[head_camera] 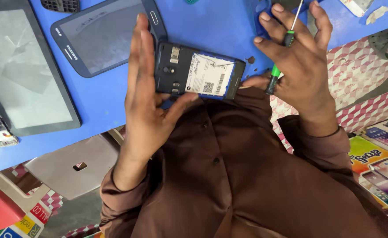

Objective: The person uses a screwdriver to repeatedly pry at the seam of a smartphone's back cover. The person holds the phone steady with one hand while working the tool along the edges to loosen the casing.

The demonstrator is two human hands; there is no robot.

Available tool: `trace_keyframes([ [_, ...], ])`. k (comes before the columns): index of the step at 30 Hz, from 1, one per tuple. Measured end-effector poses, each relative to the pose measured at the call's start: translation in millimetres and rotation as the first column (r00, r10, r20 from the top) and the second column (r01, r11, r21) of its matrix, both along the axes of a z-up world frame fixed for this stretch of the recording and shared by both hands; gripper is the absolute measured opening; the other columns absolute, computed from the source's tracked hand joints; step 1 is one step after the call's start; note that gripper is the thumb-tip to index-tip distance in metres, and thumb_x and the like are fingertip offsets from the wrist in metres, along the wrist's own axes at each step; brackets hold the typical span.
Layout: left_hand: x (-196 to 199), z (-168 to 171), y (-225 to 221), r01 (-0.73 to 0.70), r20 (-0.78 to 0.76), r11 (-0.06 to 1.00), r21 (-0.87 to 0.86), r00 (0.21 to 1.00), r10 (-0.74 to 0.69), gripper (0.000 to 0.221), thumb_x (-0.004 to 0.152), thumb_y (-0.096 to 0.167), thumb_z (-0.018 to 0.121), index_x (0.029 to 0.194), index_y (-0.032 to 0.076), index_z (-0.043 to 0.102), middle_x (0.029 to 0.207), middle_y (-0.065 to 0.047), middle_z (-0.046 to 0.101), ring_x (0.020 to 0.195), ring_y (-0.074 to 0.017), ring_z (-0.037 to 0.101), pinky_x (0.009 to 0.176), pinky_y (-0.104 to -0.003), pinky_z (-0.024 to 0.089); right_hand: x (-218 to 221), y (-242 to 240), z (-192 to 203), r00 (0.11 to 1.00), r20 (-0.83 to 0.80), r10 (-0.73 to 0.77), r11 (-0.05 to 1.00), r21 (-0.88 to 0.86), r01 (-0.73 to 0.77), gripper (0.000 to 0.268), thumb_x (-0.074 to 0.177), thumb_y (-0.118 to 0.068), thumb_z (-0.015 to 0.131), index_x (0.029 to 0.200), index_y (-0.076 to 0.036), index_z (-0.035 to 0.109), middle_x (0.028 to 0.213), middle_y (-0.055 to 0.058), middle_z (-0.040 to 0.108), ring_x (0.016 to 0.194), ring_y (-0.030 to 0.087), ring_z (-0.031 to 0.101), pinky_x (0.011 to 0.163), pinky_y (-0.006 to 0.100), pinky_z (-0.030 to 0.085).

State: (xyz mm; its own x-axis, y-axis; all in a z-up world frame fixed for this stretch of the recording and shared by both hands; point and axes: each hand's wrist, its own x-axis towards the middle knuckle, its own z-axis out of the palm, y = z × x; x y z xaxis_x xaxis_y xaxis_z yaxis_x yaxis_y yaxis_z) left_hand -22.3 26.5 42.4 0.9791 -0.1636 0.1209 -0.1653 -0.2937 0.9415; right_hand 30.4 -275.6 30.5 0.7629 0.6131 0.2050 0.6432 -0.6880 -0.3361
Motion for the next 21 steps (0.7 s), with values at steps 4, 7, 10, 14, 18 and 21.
trace_keyframes([
  [4, -5, -2, 6, 0.033, 0.064, 0.955, 0.295, 0.996, -0.054, 0.113, 0.080, 0.020, 0.099, 0.164, 0.006, 0.026, 0.162, -0.015, 0.036, 0.150, -0.0368, 0.047, 0.117, -0.043, 0.055, 1, -5, 0, 1.000, -0.002, -0.011, 1.000, 0.008, 0.011, 0.069, 0.094, -0.062, 0.079, 0.119, 0.002, 0.073, 0.141, 0.019, 0.071, 0.143, 0.037, 0.056, 0.123, 0.061, 0.022],
  [7, -7, -1, 5, 0.012, 0.054, 0.954, 0.301, 0.998, -0.030, 0.100, 0.076, 0.026, 0.098, 0.156, 0.007, 0.042, 0.148, -0.015, 0.048, 0.132, -0.0344, 0.059, 0.103, -0.040, 0.060, 5, -7, 1, 0.999, -0.024, -0.043, 0.998, 0.040, 0.044, 0.067, 0.091, -0.058, 0.081, 0.117, 0.003, 0.073, 0.137, 0.019, 0.074, 0.140, 0.036, 0.059, 0.123, 0.058, 0.023],
  [10, -8, 0, 2, -0.017, 0.085, 0.911, 0.411, 0.996, -0.019, 0.089, 0.078, 0.035, 0.095, 0.149, 0.005, 0.050, 0.142, -0.014, 0.052, 0.115, -0.0309, 0.067, 0.087, -0.036, 0.061, 7, -8, 6, 0.995, -0.034, -0.091, 0.991, 0.099, 0.094, 0.061, 0.089, -0.052, 0.082, 0.113, 0.004, 0.073, 0.128, 0.020, 0.077, 0.134, 0.037, 0.064, 0.121, 0.057, 0.027],
  [14, -6, -2, 1, -0.112, 0.189, 0.814, 0.570, 0.982, 0.003, 0.085, 0.080, 0.046, 0.093, 0.142, 0.004, 0.055, 0.141, -0.011, 0.055, 0.103, -0.0259, 0.072, 0.078, -0.033, 0.061, 5, -6, 13, 0.992, -0.015, -0.123, 0.975, 0.184, 0.124, 0.050, 0.089, -0.042, 0.081, 0.108, 0.003, 0.071, 0.118, 0.021, 0.079, 0.128, 0.037, 0.069, 0.120, 0.053, 0.037],
  [18, -6, -5, 0, -0.150, 0.231, 0.774, 0.615, 0.973, 0.005, 0.085, 0.081, 0.053, 0.091, 0.140, 0.003, 0.056, 0.141, -0.010, 0.055, 0.101, -0.0242, 0.073, 0.079, -0.032, 0.060, 0, 0, 16, 0.993, -0.020, -0.113, 0.963, 0.244, 0.114, 0.037, 0.104, -0.034, 0.077, 0.109, 0.001, 0.067, 0.115, 0.016, 0.078, 0.121, 0.034, 0.072, 0.118, 0.055, 0.043],
  [21, -7, -5, 1, -0.144, 0.216, 0.763, 0.630, 0.976, 0.005, 0.084, 0.081, 0.055, 0.089, 0.140, 0.003, 0.057, 0.139, -0.009, 0.056, 0.100, -0.0235, 0.072, 0.078, -0.032, 0.060, 2, 6, 16, 0.996, -0.009, -0.090, 0.958, 0.274, 0.089, 0.033, 0.107, -0.030, 0.074, 0.111, 0.001, 0.066, 0.114, 0.016, 0.077, 0.118, 0.034, 0.073, 0.115, 0.054, 0.046],
])
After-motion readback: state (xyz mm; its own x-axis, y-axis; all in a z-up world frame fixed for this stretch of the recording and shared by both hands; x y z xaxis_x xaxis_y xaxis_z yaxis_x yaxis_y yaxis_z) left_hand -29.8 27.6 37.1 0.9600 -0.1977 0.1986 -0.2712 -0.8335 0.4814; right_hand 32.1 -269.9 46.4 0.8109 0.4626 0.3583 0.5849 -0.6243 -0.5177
